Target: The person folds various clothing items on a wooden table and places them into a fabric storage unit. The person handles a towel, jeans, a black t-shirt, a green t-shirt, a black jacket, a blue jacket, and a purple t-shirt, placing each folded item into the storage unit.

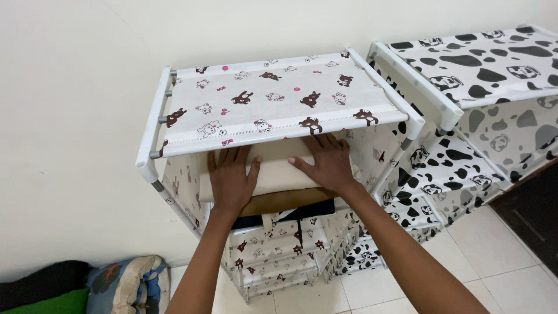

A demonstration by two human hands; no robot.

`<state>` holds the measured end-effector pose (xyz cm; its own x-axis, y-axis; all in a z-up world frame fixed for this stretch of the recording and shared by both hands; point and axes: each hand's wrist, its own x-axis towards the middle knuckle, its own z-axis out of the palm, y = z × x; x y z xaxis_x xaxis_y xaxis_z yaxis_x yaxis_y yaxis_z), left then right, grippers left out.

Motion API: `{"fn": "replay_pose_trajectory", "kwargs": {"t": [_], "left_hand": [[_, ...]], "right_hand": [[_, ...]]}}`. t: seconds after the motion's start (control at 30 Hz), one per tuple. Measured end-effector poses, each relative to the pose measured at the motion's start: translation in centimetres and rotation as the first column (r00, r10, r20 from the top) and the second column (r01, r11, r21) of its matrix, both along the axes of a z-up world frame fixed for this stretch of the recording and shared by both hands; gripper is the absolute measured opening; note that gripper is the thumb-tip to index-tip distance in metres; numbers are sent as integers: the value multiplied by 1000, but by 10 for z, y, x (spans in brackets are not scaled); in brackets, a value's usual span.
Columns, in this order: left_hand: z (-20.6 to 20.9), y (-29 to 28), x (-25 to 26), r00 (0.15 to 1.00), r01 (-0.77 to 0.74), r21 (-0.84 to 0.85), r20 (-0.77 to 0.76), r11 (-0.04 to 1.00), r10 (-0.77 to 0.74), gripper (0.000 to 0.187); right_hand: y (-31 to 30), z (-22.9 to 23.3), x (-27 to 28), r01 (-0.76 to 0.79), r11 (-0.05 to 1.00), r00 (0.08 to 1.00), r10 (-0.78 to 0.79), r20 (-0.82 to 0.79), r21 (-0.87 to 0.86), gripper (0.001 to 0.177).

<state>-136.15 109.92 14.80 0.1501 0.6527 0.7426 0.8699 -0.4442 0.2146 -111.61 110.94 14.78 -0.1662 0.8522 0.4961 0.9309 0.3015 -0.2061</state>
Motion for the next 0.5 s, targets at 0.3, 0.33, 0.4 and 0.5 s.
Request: {"fn": "replay_pose_trajectory", "kwargs": {"t": [0.3, 0.33, 0.4, 0.5], "left_hand": [[-17, 18, -2, 999, 3, 4, 47, 1000, -3, 41], [-18, 18, -2, 998, 13, 7, 55, 1000, -14, 41], [-18, 18, -2, 998, 29, 11, 52, 1000, -30, 42], [-12, 19, -5, 999, 41, -27, 16, 999, -40, 44]], "right_hand": [[12, -13, -7, 59, 996, 998, -58, 7, -73, 74], [11, -14, -6, 35, 998, 999, -35, -5, -50, 74], [11, -12, -4, -12, 1000, 1000, 12, -26, 0, 75], [10, -3, 5, -108, 990, 991, 101, -83, -89, 76]]}}
